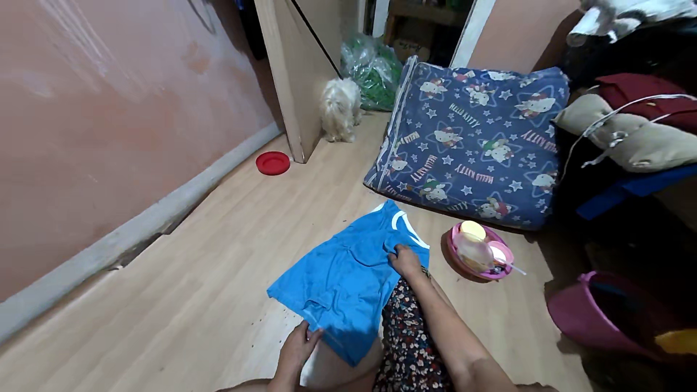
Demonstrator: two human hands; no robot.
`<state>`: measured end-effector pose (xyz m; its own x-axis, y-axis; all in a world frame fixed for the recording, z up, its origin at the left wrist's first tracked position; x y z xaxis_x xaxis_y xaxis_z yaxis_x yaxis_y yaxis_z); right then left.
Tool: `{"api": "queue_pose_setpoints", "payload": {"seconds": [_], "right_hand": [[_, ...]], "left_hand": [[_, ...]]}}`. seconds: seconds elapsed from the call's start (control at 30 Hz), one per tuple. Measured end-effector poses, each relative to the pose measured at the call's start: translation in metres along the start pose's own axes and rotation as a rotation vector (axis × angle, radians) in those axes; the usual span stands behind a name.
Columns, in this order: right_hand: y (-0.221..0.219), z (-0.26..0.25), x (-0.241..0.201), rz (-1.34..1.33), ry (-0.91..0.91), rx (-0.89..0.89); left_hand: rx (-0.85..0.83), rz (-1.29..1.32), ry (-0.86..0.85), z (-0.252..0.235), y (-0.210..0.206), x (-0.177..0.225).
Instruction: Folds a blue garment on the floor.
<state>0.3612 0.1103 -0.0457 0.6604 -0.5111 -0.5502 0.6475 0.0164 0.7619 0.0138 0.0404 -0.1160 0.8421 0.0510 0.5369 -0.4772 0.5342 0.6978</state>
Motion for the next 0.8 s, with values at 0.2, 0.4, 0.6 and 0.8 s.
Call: {"api": "queue_pose_setpoints", "payload": {"seconds": [0.2, 0.4, 0.6, 0.8], "right_hand": [[0.018, 0.029, 0.01, -0.301, 0.061, 0.034], [0.047, 0.057, 0.054, -0.471, -0.155, -0.056], [0.066, 0.101, 0.064, -0.759, -0.224, -0.146], [0.079, 0.138, 0.009, -0.71, -0.033, -0.204]], "left_hand": [[0.207, 0.249, 0.083, 0.006, 0.003, 0.0], [0.036, 0.169, 0.181, 0.009, -0.006, 0.011], [-0.09, -0.278, 0.152, -0.008, -0.008, 0.044], [0.379, 0.946, 0.292, 0.022, 0.079, 0.023]]}}
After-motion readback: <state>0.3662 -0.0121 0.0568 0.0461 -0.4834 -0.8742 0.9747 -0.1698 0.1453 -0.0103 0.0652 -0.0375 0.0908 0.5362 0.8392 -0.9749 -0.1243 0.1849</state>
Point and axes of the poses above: each hand's wrist, its own z-axis away from the middle knuckle, its own y-axis out of the back of the hand, x = y × z, the point moved 1 cm from there along -z, towards the middle knuckle, and after that the axes turned 11 degrees about -z, right-handed, at the moved point
